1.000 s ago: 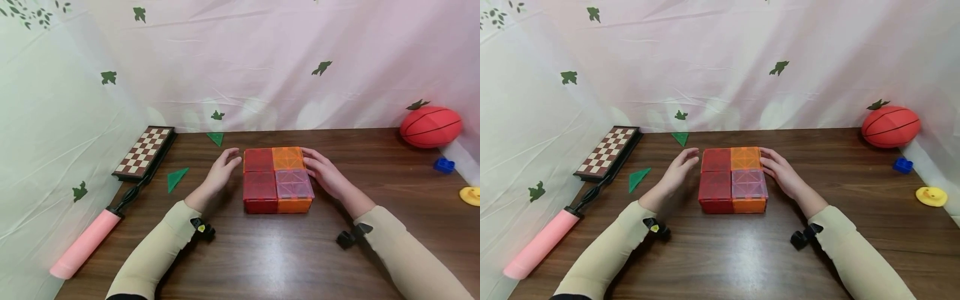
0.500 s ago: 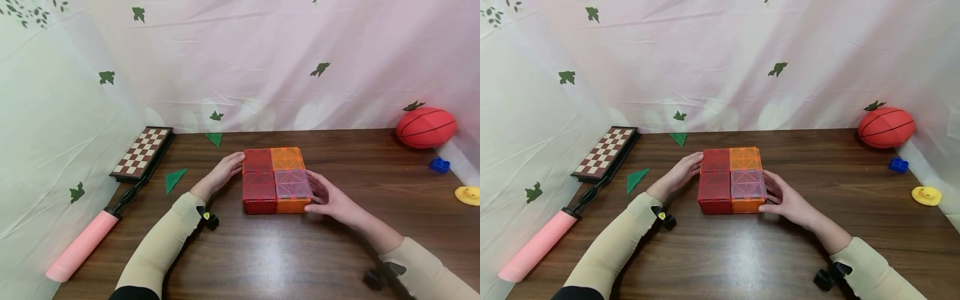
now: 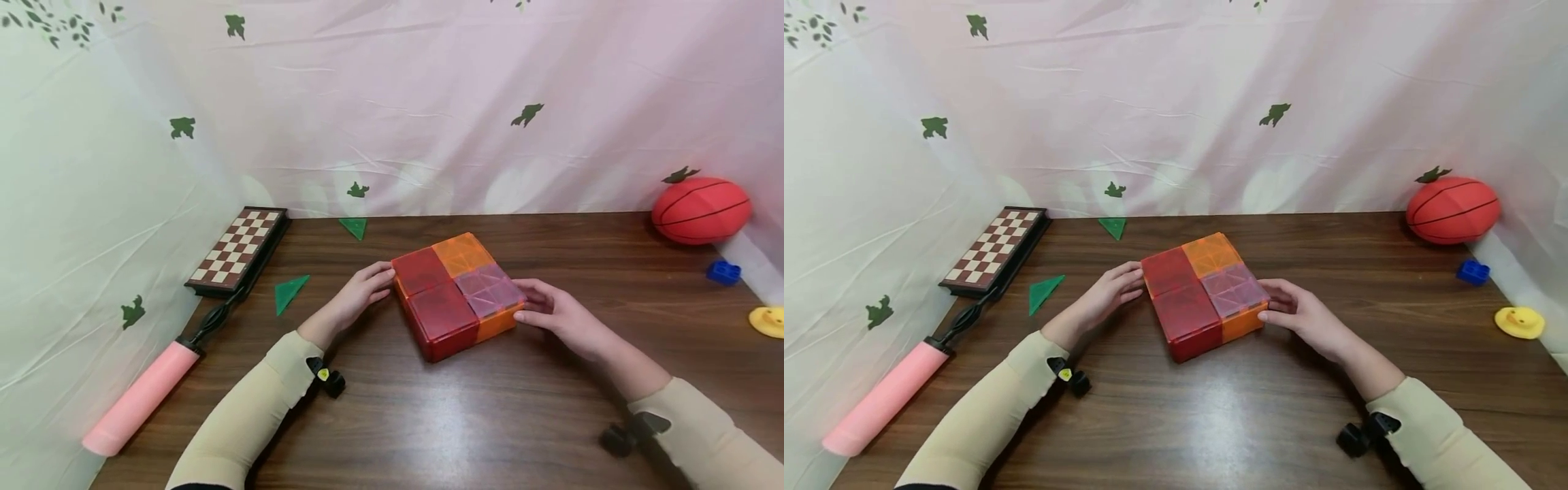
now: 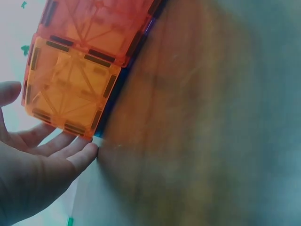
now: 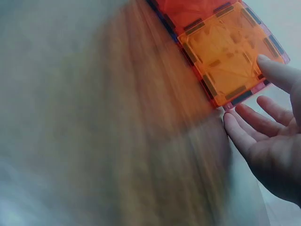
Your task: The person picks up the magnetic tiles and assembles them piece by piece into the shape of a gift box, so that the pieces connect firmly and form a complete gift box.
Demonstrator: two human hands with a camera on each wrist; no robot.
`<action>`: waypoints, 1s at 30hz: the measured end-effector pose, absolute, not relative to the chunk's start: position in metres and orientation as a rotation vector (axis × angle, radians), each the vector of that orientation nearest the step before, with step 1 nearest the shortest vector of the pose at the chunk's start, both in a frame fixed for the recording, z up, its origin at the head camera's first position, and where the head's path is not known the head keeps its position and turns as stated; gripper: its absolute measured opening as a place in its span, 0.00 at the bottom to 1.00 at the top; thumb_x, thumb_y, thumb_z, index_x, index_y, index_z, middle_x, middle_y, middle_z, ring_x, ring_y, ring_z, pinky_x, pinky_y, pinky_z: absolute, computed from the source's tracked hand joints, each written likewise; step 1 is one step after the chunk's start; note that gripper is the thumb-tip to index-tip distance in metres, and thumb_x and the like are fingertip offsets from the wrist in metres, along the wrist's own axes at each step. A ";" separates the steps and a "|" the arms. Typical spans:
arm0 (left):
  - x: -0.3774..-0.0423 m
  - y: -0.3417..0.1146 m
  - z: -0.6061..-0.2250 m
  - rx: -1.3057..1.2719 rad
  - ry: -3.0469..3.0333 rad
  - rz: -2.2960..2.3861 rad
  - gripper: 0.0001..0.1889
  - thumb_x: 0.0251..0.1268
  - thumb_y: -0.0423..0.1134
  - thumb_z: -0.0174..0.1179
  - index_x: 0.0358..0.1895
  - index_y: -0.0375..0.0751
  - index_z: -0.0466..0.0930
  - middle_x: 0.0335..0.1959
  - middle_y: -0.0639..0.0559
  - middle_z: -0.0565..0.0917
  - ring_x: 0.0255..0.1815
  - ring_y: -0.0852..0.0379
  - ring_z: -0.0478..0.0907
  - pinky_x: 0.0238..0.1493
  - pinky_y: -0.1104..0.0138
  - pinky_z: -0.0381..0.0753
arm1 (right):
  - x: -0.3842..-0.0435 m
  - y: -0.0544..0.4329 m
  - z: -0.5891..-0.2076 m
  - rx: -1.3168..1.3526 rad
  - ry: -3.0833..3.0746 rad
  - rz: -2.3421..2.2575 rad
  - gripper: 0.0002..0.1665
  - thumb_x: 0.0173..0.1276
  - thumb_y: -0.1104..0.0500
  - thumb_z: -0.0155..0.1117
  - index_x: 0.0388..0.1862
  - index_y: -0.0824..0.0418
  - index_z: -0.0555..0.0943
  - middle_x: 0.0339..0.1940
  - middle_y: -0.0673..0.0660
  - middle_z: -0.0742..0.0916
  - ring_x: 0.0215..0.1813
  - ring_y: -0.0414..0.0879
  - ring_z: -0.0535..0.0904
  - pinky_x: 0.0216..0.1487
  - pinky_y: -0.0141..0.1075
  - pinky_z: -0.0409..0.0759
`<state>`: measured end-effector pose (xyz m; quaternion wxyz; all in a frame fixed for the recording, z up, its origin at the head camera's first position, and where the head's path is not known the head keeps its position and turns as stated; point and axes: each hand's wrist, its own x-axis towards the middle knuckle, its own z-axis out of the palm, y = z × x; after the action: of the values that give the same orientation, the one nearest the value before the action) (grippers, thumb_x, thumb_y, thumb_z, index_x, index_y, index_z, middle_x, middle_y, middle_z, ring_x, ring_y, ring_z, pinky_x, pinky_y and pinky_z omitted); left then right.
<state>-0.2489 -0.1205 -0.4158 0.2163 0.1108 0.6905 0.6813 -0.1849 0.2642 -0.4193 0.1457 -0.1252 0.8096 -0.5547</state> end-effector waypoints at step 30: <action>-0.126 -0.111 -0.407 0.289 1.813 1.919 0.26 0.80 0.37 0.48 0.76 0.34 0.59 0.74 0.34 0.63 0.73 0.40 0.64 0.68 0.46 0.70 | -0.231 0.252 -0.415 -0.274 2.150 -1.853 0.39 0.82 0.42 0.49 0.76 0.71 0.63 0.65 0.57 0.78 0.60 0.39 0.80 0.57 0.33 0.79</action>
<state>-0.1263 -0.1111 -0.4067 0.2406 0.1055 0.6626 0.7014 -0.2306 0.2521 -0.4149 0.1448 -0.0950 0.7461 -0.6430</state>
